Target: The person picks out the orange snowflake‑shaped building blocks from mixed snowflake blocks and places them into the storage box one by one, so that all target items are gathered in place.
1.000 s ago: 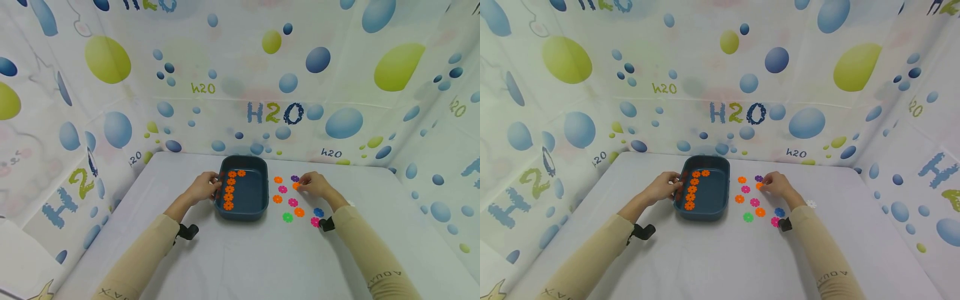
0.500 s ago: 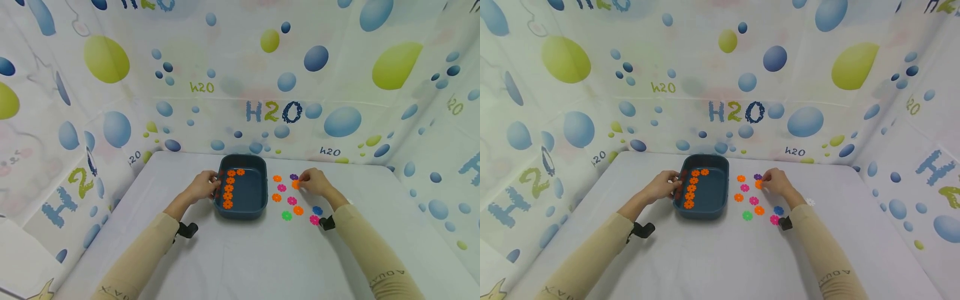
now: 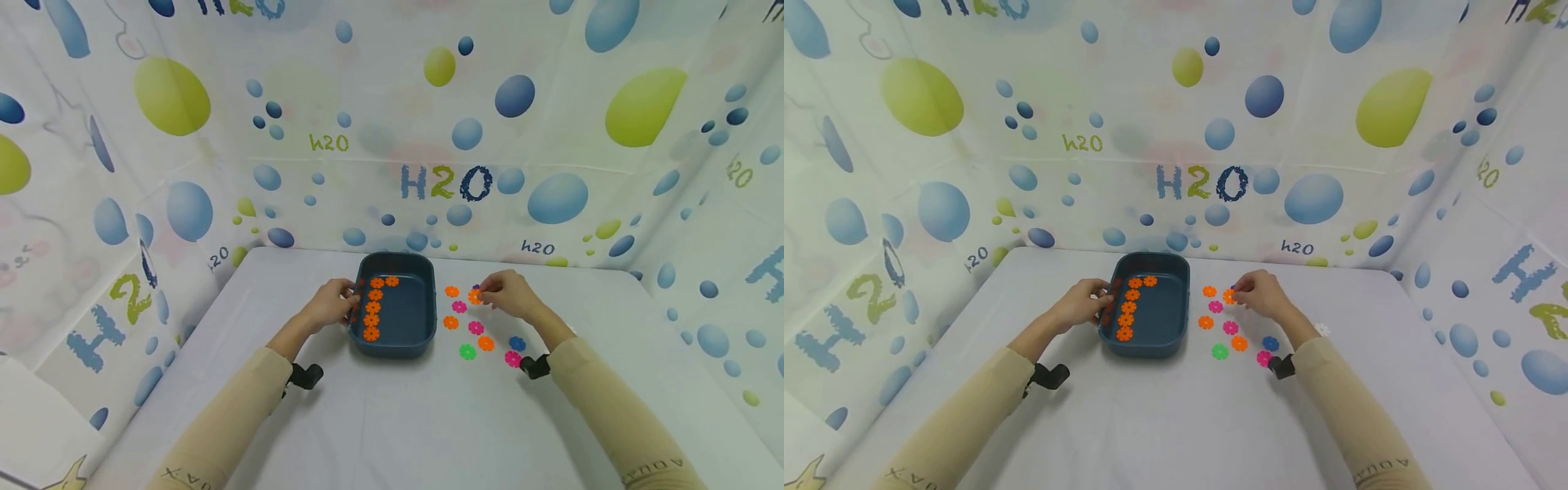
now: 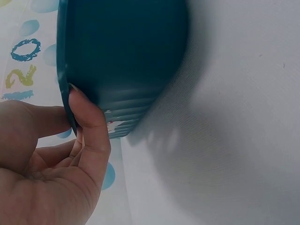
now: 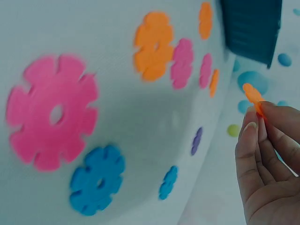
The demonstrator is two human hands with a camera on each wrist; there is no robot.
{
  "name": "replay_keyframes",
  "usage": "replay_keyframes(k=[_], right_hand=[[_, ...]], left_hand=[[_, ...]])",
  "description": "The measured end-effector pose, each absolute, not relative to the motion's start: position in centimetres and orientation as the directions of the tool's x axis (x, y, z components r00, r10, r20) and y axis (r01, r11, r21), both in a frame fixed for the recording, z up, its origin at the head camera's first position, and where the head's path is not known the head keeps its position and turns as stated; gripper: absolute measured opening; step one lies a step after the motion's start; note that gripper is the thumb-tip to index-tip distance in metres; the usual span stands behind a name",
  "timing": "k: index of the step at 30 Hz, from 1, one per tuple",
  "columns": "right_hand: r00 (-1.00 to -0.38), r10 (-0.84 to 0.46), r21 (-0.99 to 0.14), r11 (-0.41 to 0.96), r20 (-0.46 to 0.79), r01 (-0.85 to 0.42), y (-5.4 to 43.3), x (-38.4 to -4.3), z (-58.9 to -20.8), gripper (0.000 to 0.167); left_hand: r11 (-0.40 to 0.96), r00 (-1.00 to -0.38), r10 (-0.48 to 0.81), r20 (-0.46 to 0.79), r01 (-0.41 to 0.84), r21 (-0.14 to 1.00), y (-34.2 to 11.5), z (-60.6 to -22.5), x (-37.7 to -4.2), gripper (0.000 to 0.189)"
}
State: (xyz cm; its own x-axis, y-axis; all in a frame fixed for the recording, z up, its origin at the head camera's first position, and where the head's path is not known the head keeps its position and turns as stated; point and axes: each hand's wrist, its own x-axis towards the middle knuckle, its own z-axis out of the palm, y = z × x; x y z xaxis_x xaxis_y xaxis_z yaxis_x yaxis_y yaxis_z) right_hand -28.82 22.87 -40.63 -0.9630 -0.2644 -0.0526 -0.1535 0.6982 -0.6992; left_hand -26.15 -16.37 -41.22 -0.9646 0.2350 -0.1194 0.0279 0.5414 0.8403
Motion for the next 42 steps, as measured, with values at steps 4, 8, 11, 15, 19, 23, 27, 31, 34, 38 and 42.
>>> replay_keyframes(k=[4, 8, 11, 15, 19, 23, 27, 31, 34, 38, 42], right_hand=[[-0.956, -0.294, -0.733, 0.655, -0.022, -0.185, 21.7, -28.3, -40.0, 0.017], [-0.949, -0.314, -0.754, 0.621, 0.012, -0.215, 20.3, -28.1, -39.6, 0.017], [-0.943, -0.330, -0.770, 0.595, 0.030, -0.232, 19.2, -27.9, -39.3, 0.017], [-0.934, -0.354, -0.778, 0.571, 0.054, -0.262, 17.5, -27.8, -38.6, 0.015], [-0.921, -0.381, -0.768, 0.565, 0.081, -0.302, 15.8, -28.0, -37.8, 0.013], [-0.911, -0.406, -0.772, 0.554, 0.078, -0.313, 14.0, -28.5, -36.9, 0.011], [-0.906, -0.417, -0.775, 0.550, 0.066, -0.310, 12.0, -29.0, -35.9, 0.012], [-0.911, -0.412, -0.770, 0.571, 0.030, -0.284, 10.0, -29.8, -35.2, 0.012], [-0.921, -0.390, -0.770, 0.592, -0.015, -0.239, 8.6, -30.4, -35.0, 0.012], [-0.934, -0.352, -0.788, 0.592, -0.063, -0.170, 7.1, -31.3, -35.1, 0.015], [-0.945, -0.313, -0.809, 0.577, -0.094, -0.111, 6.0, -32.1, -35.8, 0.017]], left_hand=[[0.543, -0.964, 0.235, -0.123, 0.026, 0.839, -16.4, -41.3, -26.2, 0.040], [0.561, -0.965, 0.227, -0.130, 0.021, 0.827, -16.4, -41.2, -26.2, 0.041], [0.569, -0.965, 0.226, -0.132, 0.021, 0.822, -16.4, -41.2, -26.3, 0.042], [0.569, -0.965, 0.226, -0.133, 0.020, 0.822, -16.4, -41.3, -26.3, 0.042], [0.569, -0.965, 0.223, -0.136, 0.015, 0.822, -16.4, -41.2, -26.3, 0.043], [0.566, -0.964, 0.225, -0.139, 0.013, 0.824, -16.5, -41.1, -26.3, 0.043], [0.561, -0.963, 0.229, -0.138, 0.015, 0.827, -16.5, -41.1, -26.2, 0.042], [0.559, -0.962, 0.234, -0.137, 0.018, 0.829, -16.5, -41.1, -26.2, 0.041], [0.557, -0.963, 0.232, -0.137, 0.016, 0.830, -16.5, -41.1, -26.2, 0.040], [0.554, -0.964, 0.232, -0.133, 0.019, 0.832, -16.6, -41.3, -26.3, 0.040], [0.550, -0.963, 0.240, -0.126, 0.027, 0.835, -16.6, -41.4, -26.5, 0.040]])
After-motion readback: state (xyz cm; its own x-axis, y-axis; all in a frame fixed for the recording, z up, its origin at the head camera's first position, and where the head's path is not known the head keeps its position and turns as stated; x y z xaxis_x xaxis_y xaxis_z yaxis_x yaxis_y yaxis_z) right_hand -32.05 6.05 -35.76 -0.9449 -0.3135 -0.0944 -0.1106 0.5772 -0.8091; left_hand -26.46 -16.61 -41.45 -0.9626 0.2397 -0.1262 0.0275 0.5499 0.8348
